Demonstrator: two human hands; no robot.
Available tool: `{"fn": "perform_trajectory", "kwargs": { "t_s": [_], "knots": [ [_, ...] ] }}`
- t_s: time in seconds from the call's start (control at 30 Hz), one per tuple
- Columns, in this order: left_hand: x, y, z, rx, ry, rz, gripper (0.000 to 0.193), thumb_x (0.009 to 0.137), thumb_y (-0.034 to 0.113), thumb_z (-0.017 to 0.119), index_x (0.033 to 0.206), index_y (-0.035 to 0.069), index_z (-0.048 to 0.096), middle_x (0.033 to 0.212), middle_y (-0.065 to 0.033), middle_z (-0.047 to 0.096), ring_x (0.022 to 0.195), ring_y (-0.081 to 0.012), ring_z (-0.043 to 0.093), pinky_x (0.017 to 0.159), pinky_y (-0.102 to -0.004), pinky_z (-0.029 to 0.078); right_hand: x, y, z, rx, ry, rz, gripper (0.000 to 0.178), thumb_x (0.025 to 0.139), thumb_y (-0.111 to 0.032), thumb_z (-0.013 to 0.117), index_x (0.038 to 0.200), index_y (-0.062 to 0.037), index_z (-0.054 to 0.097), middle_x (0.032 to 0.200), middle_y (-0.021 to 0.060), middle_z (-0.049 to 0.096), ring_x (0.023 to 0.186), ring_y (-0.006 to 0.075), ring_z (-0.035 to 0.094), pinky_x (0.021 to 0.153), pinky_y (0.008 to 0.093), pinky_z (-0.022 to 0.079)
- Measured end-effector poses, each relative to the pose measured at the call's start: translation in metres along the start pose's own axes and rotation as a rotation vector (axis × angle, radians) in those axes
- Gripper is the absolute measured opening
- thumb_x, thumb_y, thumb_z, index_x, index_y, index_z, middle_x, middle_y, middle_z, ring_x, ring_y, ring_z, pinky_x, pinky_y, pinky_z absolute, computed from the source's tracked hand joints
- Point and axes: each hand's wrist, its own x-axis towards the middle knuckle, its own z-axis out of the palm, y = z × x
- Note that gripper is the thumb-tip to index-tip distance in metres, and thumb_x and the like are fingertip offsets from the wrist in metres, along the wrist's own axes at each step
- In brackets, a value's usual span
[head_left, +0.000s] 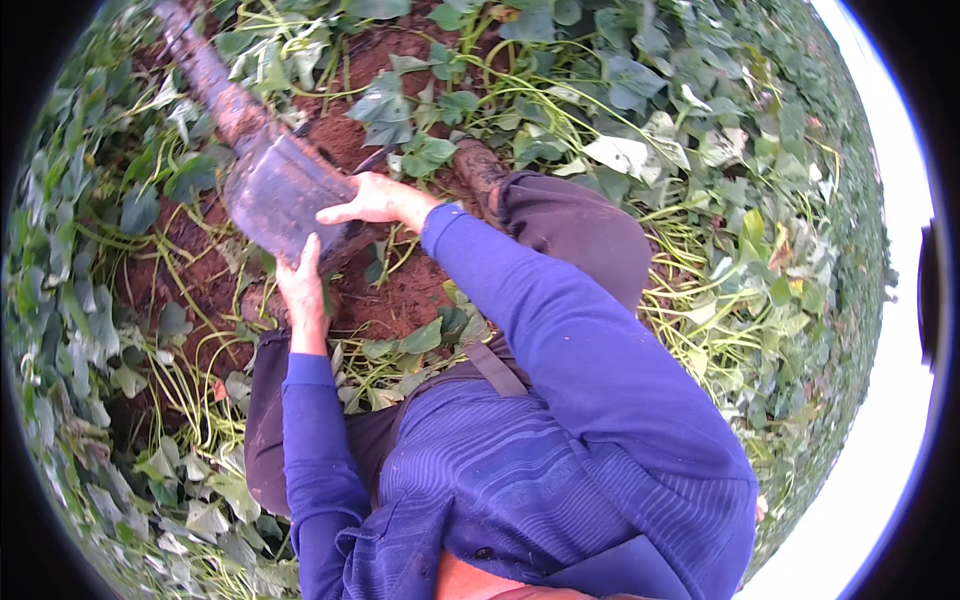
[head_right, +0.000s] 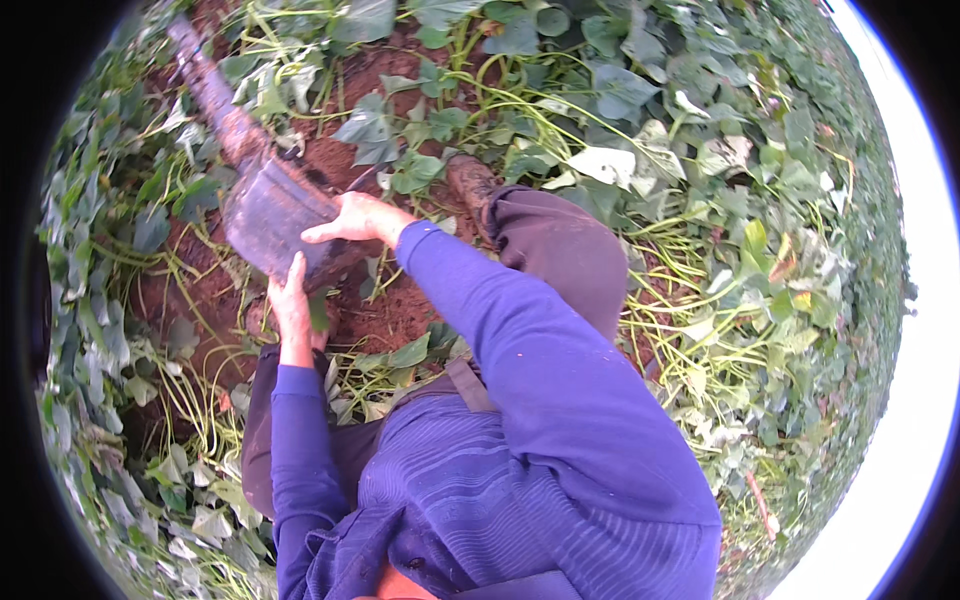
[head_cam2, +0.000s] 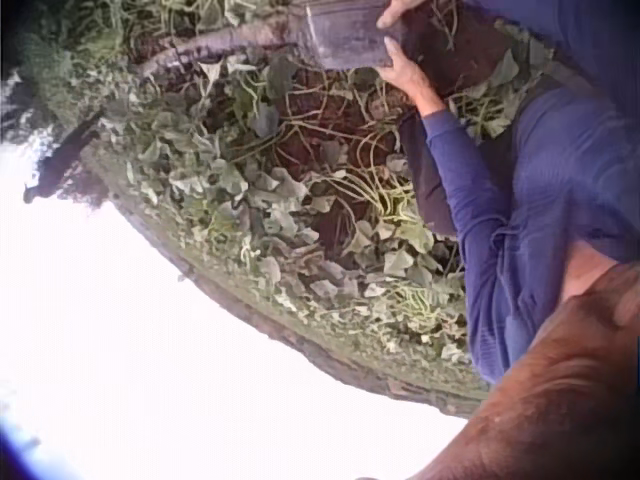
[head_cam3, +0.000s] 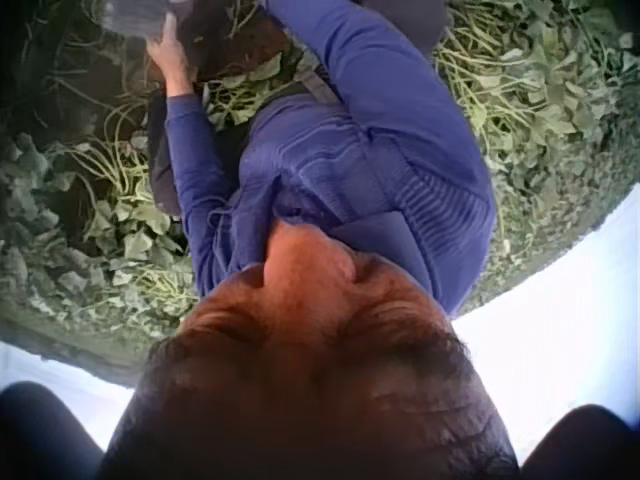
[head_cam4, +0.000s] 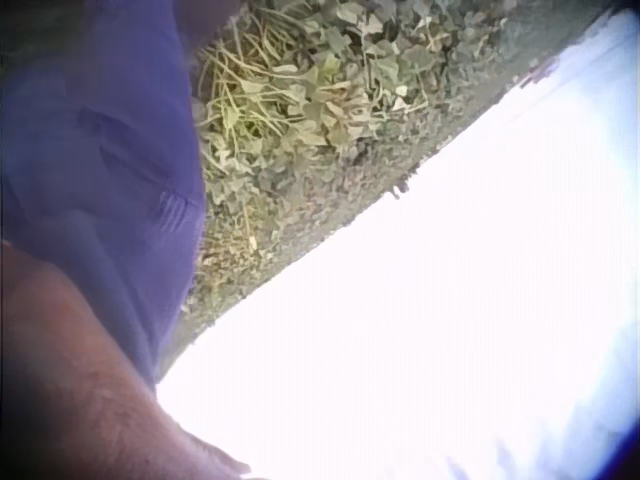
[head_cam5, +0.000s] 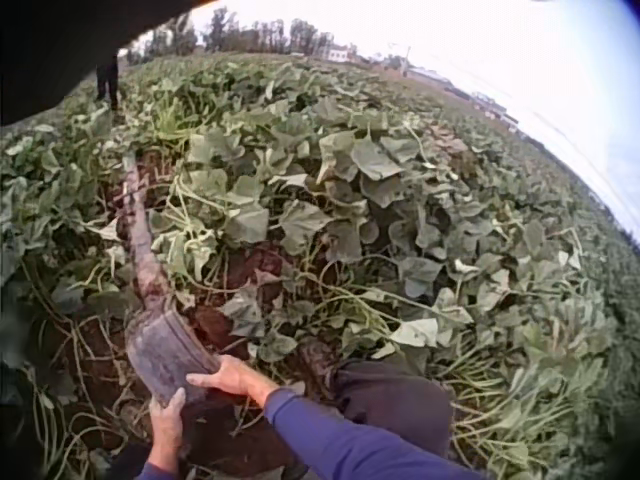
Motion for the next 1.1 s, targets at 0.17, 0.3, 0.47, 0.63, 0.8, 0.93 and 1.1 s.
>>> {"fn": "perform_trajectory", "kwargs": {
  "t_s": [0.17,0.3,0.47,0.63,0.8,0.93,1.1],
  "knots": [
    [-0.003,0.000,-0.004,0.034,0.084,-0.056,0.052,0.099,0.026,0.072,0.140,-0.003,0.061,0.129,-0.0151,0.068,0.109,-0.0272,0.070,0.091,-0.0415,0.057,-0.008,-0.018,0.006,-0.114,0.103,0.127,0.110,0.060,-0.073,0.087,0.136,0.0039,0.065,0.134,0.0248,0.068,0.126,0.0340,0.065,0.109,0.0408,0.049],
    [0.004,0.005,-0.004,0.089,0.110,-0.147,0.060,0.095,0.037,0.075,0.139,0.000,0.061,0.125,-0.0130,0.070,0.102,-0.0269,0.070,0.078,-0.0403,0.058,-0.024,-0.024,0.010,-0.063,0.219,0.141,0.118,0.059,-0.072,0.087,0.139,0.0087,0.059,0.139,0.0273,0.064,0.131,0.0366,0.062,0.112,0.0412,0.047],
    [0.011,-0.002,-0.032,0.125,0.116,-0.223,0.058,0.094,0.044,0.074,0.135,0.004,0.063,0.117,-0.0085,0.072,0.093,-0.0245,0.071,0.061,-0.0372,0.054,-0.035,-0.031,0.030,-0.086,0.308,0.078,0.114,0.060,-0.074,0.085,0.133,0.0102,0.060,0.129,0.0313,0.067,0.123,0.0419,0.065,0.107,0.0457,0.051],
    [-0.002,-0.001,-0.036,0.141,0.071,-0.148,0.055,0.096,0.035,0.074,0.136,0.000,0.061,0.121,-0.0118,0.071,0.099,-0.0246,0.071,0.075,-0.0391,0.057,-0.035,-0.026,0.045,-0.117,0.311,0.056,0.114,0.065,-0.078,0.080,0.134,0.0110,0.059,0.128,0.0329,0.067,0.123,0.0428,0.065,0.107,0.0469,0.051],
    [-0.009,-0.005,-0.007,0.082,0.050,0.033,0.055,0.092,0.035,0.077,0.135,0.003,0.062,0.118,-0.0073,0.070,0.093,-0.0178,0.067,0.063,-0.0297,0.053,-0.025,0.005,0.039,0.010,0.357,0.021,0.086,0.083,-0.063,0.080,0.134,0.0041,0.064,0.121,0.0231,0.074,0.114,0.0311,0.071,0.102,0.0404,0.051],
    [-0.006,-0.006,-0.004,-0.118,0.026,-0.005,0.053,0.093,0.014,0.077,0.139,-0.004,0.057,0.130,-0.0112,0.067,0.115,-0.0217,0.062,0.106,-0.0355,0.047,-0.014,0.011,0.037,0.099,0.296,0.006,0.086,0.092,-0.064,0.070,0.141,0.0060,0.059,0.133,0.0217,0.068,0.125,0.0306,0.064,0.109,0.0401,0.046],
    [-0.001,0.014,0.000,-0.059,0.016,0.002,0.053,0.092,0.017,0.077,0.137,-0.004,0.059,0.126,-0.0132,0.070,0.111,-0.0234,0.066,0.103,-0.0367,0.049,-0.020,-0.058,0.020,-0.323,0.371,0.237,0.093,0.090,-0.069,0.068,0.144,0.0044,0.051,0.133,0.0293,0.066,0.127,0.0412,0.062,0.108,0.0472,0.047]
  ]
}}
